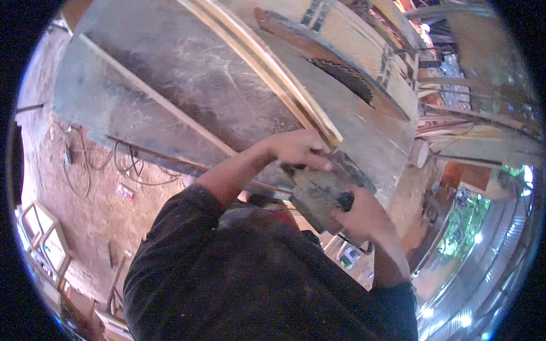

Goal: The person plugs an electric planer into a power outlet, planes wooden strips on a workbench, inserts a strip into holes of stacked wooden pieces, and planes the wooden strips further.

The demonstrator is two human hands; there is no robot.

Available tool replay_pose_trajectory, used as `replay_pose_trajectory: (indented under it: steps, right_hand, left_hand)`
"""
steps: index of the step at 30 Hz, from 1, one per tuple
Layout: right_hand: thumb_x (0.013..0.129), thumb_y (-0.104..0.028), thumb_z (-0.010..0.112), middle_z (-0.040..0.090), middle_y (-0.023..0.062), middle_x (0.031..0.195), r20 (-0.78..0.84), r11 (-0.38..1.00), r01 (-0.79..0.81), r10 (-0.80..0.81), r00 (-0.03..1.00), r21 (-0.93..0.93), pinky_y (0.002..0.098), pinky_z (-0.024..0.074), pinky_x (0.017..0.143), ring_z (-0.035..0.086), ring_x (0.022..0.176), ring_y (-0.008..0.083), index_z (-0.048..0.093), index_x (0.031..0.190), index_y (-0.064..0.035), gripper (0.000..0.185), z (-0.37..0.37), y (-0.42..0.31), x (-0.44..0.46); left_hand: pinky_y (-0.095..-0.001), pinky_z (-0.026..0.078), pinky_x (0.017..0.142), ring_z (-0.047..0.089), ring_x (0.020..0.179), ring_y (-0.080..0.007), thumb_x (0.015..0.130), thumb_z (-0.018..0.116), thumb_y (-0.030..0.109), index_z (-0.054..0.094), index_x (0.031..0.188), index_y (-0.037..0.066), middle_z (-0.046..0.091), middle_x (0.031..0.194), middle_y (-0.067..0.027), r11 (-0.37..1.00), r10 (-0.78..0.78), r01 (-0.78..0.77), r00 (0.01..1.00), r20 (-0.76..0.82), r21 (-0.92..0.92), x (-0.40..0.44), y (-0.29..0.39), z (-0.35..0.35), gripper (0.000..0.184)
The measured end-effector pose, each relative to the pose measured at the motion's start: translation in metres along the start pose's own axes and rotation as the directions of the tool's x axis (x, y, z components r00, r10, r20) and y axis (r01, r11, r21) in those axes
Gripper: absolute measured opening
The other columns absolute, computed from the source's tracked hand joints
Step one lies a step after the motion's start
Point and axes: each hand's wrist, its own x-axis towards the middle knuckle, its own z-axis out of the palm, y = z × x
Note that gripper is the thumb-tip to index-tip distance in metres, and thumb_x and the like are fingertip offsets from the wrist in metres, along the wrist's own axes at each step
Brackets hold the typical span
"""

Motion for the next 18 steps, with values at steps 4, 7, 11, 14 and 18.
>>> replay_pose_trajectory:
  steps: [4, 7, 11, 14, 18]
  right_hand:
    - [0.070, -0.023, 0.079, 0.068, 0.0197, 0.104, -0.059, 0.999, 0.048, -0.047, 0.997, 0.022, 0.0372, 0.0488, 0.090, 0.065, 0.099, 0.0290, 0.060, 0.118, 0.0035, 0.058, 0.009, 0.015, 0.004]
    - [0.071, -0.024, 0.079, 0.066, 0.0246, 0.110, -0.054, 0.999, 0.029, -0.026, 0.998, 0.040, 0.0401, 0.0478, 0.094, 0.064, 0.107, 0.0346, 0.059, 0.119, 0.0047, 0.059, 0.005, 0.007, -0.001]
    - [0.070, -0.023, 0.080, 0.066, 0.0214, 0.112, 0.018, 0.983, -0.078, 0.076, 0.997, 0.165, 0.0390, 0.0479, 0.094, 0.064, 0.106, 0.0313, 0.058, 0.121, 0.0042, 0.061, 0.010, 0.027, 0.010]
    - [0.070, -0.021, 0.081, 0.067, 0.0200, 0.108, -0.007, 0.982, -0.021, 0.022, 1.000, 0.190, 0.0382, 0.0485, 0.092, 0.065, 0.103, 0.0295, 0.058, 0.120, 0.0040, 0.060, 0.021, 0.027, 0.005]
    - [0.071, -0.021, 0.081, 0.067, 0.0194, 0.106, 0.005, 0.971, -0.035, 0.035, 0.999, 0.235, 0.0374, 0.0486, 0.091, 0.065, 0.100, 0.0273, 0.058, 0.118, 0.0040, 0.058, 0.029, 0.026, -0.002]
  left_hand:
    - [-0.0351, 0.049, 0.060, 0.058, 0.057, -0.0176, 0.087, 0.068, 0.040, 0.064, 0.065, 0.000, 0.061, 0.058, -0.0104, 0.959, -0.183, 0.048, 0.857, -0.482, -0.279, 0.001, -0.011, 0.046, 0.045]
    - [-0.0369, 0.049, 0.057, 0.060, 0.054, -0.0214, 0.087, 0.066, 0.039, 0.065, 0.067, -0.001, 0.061, 0.059, -0.0145, 0.982, -0.187, -0.031, -0.002, -0.982, -0.187, 0.016, 0.009, 0.102, 0.045]
    - [-0.0397, 0.048, 0.056, 0.060, 0.054, -0.0239, 0.084, 0.067, 0.047, 0.064, 0.068, -0.004, 0.058, 0.057, -0.0187, 0.924, -0.381, 0.035, 0.181, -0.906, -0.382, 0.017, 0.001, 0.086, 0.054]
    - [-0.0346, 0.049, 0.058, 0.061, 0.058, -0.0170, 0.086, 0.067, 0.049, 0.069, 0.069, 0.000, 0.064, 0.061, -0.0111, 0.966, -0.180, 0.259, 0.665, -0.725, -0.002, -0.002, -0.010, 0.054, 0.052]
    - [-0.0390, 0.049, 0.060, 0.063, 0.060, -0.0212, 0.084, 0.065, 0.056, 0.071, 0.070, 0.001, 0.064, 0.061, -0.0113, 0.998, 0.041, -0.039, 0.997, -0.061, 0.046, -0.001, 0.003, 0.009, 0.057]
